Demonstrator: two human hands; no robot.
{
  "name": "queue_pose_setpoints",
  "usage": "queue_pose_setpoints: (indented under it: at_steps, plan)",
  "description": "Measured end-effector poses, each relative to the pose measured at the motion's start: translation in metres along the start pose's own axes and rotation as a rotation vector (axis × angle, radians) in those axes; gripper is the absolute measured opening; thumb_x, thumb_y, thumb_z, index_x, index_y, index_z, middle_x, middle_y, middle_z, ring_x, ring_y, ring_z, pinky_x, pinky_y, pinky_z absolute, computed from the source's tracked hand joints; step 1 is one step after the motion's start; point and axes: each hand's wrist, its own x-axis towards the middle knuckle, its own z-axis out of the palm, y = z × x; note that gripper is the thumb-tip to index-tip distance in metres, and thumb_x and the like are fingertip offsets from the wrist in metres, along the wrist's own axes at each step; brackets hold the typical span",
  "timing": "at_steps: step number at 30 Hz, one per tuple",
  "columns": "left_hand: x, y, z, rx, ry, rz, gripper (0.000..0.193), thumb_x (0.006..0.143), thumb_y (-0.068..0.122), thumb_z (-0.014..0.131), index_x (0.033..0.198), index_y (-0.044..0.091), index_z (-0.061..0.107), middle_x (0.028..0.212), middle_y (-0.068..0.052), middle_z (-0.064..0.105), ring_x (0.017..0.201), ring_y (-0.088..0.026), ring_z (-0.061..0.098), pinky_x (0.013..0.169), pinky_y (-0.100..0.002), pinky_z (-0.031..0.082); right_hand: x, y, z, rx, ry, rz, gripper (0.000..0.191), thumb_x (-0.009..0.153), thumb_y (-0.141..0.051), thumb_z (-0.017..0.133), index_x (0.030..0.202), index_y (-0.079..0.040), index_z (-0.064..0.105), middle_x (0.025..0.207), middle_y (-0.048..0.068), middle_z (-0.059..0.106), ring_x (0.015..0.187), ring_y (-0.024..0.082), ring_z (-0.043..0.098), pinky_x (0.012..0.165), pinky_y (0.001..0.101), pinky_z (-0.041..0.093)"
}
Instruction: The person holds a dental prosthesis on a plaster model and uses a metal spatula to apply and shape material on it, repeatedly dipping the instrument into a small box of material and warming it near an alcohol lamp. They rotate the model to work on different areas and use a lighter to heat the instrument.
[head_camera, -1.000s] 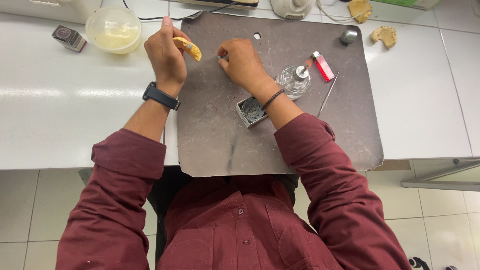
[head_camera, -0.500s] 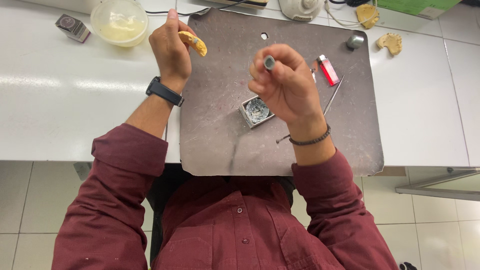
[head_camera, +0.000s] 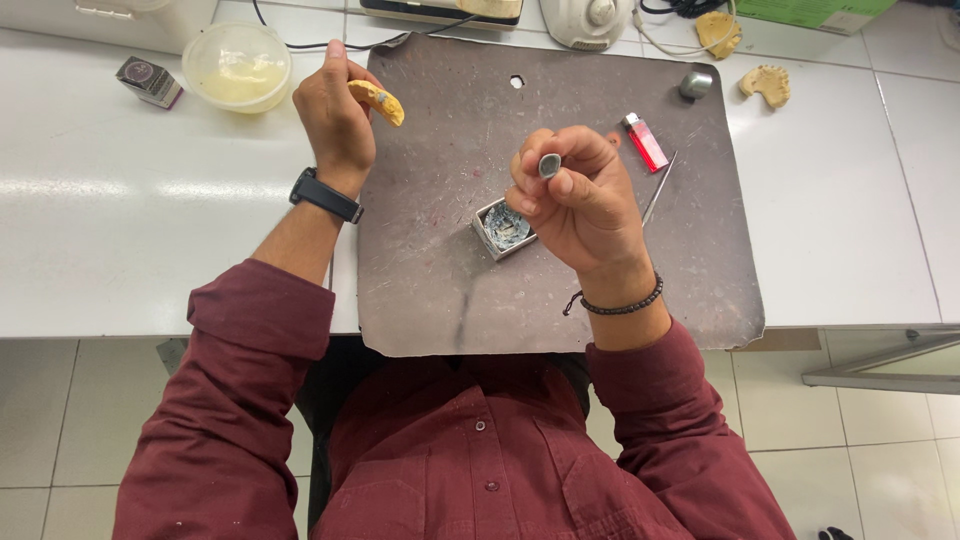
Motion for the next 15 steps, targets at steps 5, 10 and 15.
queue_pose_setpoints:
  at_steps: [5, 10, 15]
  plan:
    - [0.0005, -0.0005, 0.0008, 0.037, 0.001, 0.026, 0.068, 0.111, 0.045, 0.033, 0.068, 0.006, 0.068, 0.055, -0.002, 0.061, 0.048, -0.011, 0.054, 0.049, -0.024, 0.042, 0.0008, 0.0014, -0.0032, 0.019, 0.018, 0.006, 0.014, 0.104, -0.005, 0.071, 0.118, -0.005, 0.071, 0.116, 0.012, 0.071, 0.096, 0.014, 0.067, 0.079, 0.0263, 0.055]
    - [0.0002, -0.0028, 0.0009, 0.055, -0.006, 0.057, 0.068, 0.111, 0.046, 0.032, 0.069, 0.007, 0.069, 0.055, -0.001, 0.061, 0.047, -0.011, 0.054, 0.049, -0.024, 0.042, 0.0013, 0.0047, -0.0083, 0.069, 0.038, 0.017, 0.019, 0.106, -0.005, 0.068, 0.125, -0.003, 0.068, 0.115, 0.015, 0.072, 0.096, 0.015, 0.07, 0.079, 0.0254, 0.056]
    - [-0.0004, -0.0044, 0.0013, 0.029, -0.004, 0.034, 0.067, 0.111, 0.045, 0.034, 0.069, 0.006, 0.068, 0.057, -0.002, 0.062, 0.048, -0.011, 0.054, 0.049, -0.025, 0.042, -0.0001, 0.0047, -0.0098, 0.085, 0.042, 0.023, 0.015, 0.107, -0.005, 0.068, 0.121, -0.002, 0.068, 0.116, 0.015, 0.072, 0.096, 0.015, 0.07, 0.08, 0.0249, 0.056]
